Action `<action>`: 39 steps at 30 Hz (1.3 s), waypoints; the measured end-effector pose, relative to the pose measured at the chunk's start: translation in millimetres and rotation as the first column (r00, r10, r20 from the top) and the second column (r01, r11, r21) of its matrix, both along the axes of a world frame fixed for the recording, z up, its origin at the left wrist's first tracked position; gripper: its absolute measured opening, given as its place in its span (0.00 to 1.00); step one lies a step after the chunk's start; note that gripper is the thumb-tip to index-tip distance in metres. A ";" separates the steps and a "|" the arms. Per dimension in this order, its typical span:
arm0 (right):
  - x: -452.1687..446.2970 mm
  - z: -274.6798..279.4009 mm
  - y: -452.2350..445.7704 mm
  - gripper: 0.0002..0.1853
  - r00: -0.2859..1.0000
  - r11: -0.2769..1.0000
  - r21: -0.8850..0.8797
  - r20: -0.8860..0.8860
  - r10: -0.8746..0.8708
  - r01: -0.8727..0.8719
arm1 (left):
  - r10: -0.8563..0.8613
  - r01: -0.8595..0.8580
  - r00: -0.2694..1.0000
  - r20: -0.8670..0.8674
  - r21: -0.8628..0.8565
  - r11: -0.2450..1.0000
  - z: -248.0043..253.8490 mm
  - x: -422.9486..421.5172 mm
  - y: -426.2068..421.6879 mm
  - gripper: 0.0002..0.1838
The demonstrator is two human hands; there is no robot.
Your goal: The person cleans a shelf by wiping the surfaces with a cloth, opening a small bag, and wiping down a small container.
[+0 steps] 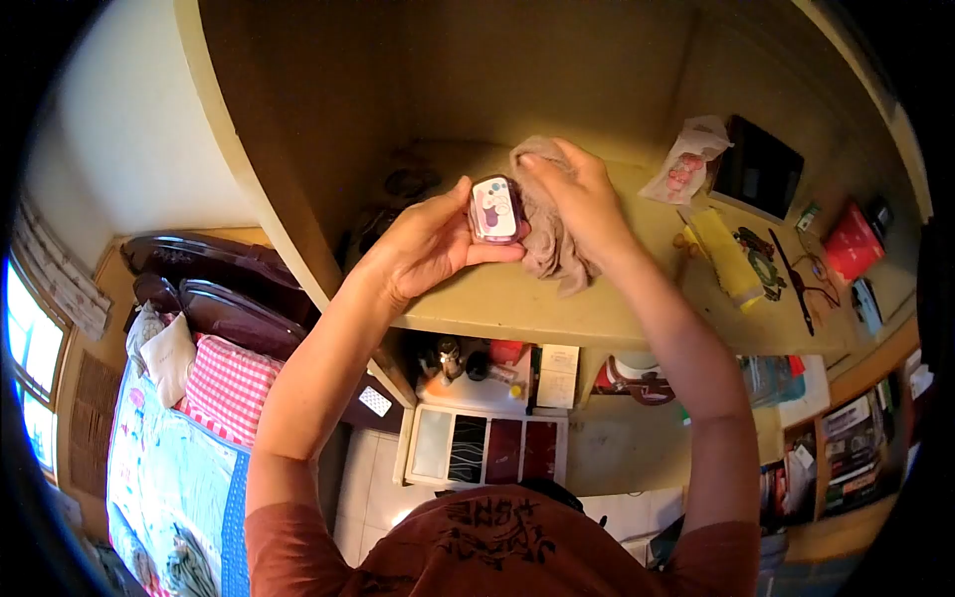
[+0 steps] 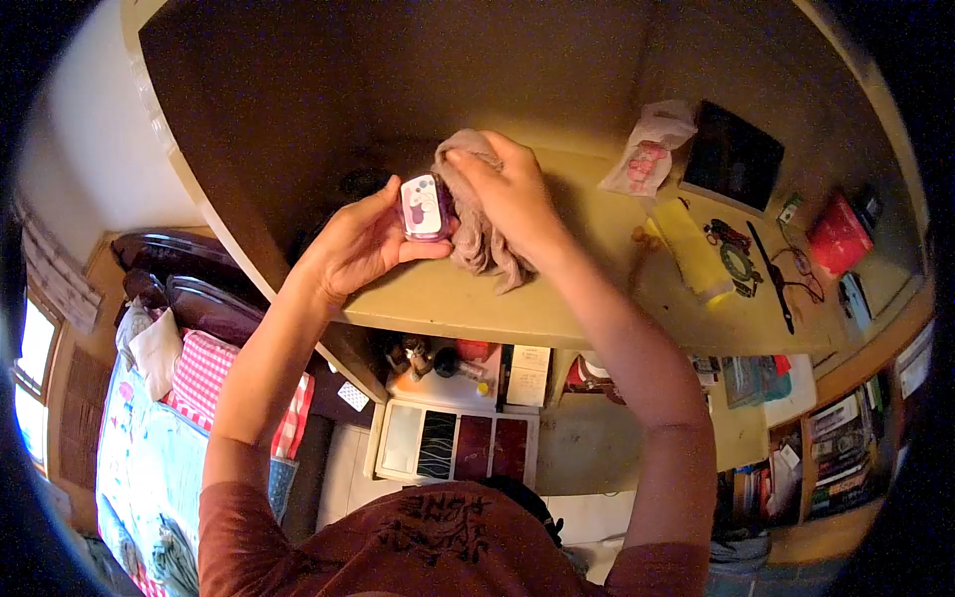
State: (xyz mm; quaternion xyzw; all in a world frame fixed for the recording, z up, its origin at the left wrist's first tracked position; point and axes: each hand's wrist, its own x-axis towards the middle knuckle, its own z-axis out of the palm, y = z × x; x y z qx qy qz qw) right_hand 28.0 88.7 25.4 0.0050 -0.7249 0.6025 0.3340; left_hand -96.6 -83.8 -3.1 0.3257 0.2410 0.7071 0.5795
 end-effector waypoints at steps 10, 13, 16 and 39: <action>14.1 9.9 -10.7 0.27 0.997 0.759 0.651 -0.056 0.050 -0.001 | 0.164 -0.163 0.973 -0.160 0.017 0.986 2.0 10.1 -2.9 0.25; 11.7 8.3 -16.1 0.21 0.999 0.763 0.646 -0.043 -0.009 0.035 | 0.137 -0.148 0.959 -0.249 -0.025 0.989 4.2 13.3 -3.4 0.26; 9.7 9.7 -15.4 0.21 0.976 0.854 0.514 0.133 -0.173 0.082 | 0.096 -0.097 0.970 -0.225 0.004 0.995 1.4 8.9 -1.3 0.25; 11.3 7.3 -10.6 0.20 0.989 0.860 0.493 0.115 0.088 -0.134 | 0.162 -0.171 0.975 -0.151 -0.051 0.984 2.7 9.6 -1.7 0.26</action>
